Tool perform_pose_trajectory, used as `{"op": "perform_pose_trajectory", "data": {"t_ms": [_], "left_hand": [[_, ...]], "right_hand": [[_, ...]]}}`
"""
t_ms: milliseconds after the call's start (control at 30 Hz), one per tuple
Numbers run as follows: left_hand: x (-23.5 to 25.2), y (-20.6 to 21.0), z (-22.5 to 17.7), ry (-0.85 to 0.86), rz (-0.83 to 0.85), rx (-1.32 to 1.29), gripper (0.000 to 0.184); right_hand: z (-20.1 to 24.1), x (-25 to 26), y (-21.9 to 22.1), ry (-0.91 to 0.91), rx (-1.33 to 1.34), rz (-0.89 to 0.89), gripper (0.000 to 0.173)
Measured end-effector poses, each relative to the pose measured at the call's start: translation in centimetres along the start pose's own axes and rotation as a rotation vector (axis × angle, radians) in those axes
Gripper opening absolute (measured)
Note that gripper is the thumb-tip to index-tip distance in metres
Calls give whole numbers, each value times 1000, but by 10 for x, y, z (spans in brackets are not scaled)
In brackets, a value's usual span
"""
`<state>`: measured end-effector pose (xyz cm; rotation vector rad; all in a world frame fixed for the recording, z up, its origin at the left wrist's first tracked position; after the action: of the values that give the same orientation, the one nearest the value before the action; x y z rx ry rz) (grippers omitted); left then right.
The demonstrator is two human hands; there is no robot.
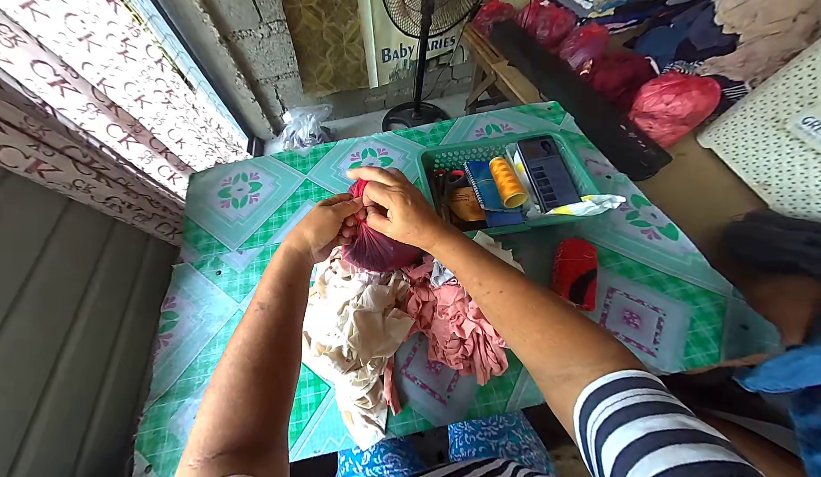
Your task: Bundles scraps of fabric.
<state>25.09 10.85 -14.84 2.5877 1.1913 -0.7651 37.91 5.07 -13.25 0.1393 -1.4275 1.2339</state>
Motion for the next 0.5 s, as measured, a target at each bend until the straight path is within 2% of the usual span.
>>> {"op": "perform_pose_trajectory", "data": {"t_ms": [100, 167, 200, 300, 367, 433, 500], "left_hand": [[-6, 0, -3, 34, 52, 37, 21], [-10, 1, -4, 115, 36, 89, 11], [-12, 3, -5, 175, -35, 156, 6], [-21, 8, -9, 450, -424, 507, 18], [-27, 16, -7, 659, -662, 629, 18], [-29, 20, -2, 832, -803, 677, 16], [-30, 23, 0, 939, -837, 729, 18]], "right_hand": [[0, 0, 0, 7, 1, -4, 9], [1, 0, -3, 29, -20, -10, 9], [1, 0, -3, 37, -32, -12, 9], [1, 0, -4, 67, -36, -8, 9], [2, 1, -4, 77, -28, -2, 9], [4, 2, -4, 73, -31, -6, 8], [3, 2, -4, 77, -38, -6, 8]]}}
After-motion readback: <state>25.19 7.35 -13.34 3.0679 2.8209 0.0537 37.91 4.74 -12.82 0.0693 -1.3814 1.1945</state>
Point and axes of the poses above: each hand's wrist, its own x-axis towards the middle knuckle, its own y-axis out of the palm, z = x × y, the point moved 5 cm from there along x, towards the middle knuckle, and after that the axes turned 13 degrees about -y, right-handed, at the moved point
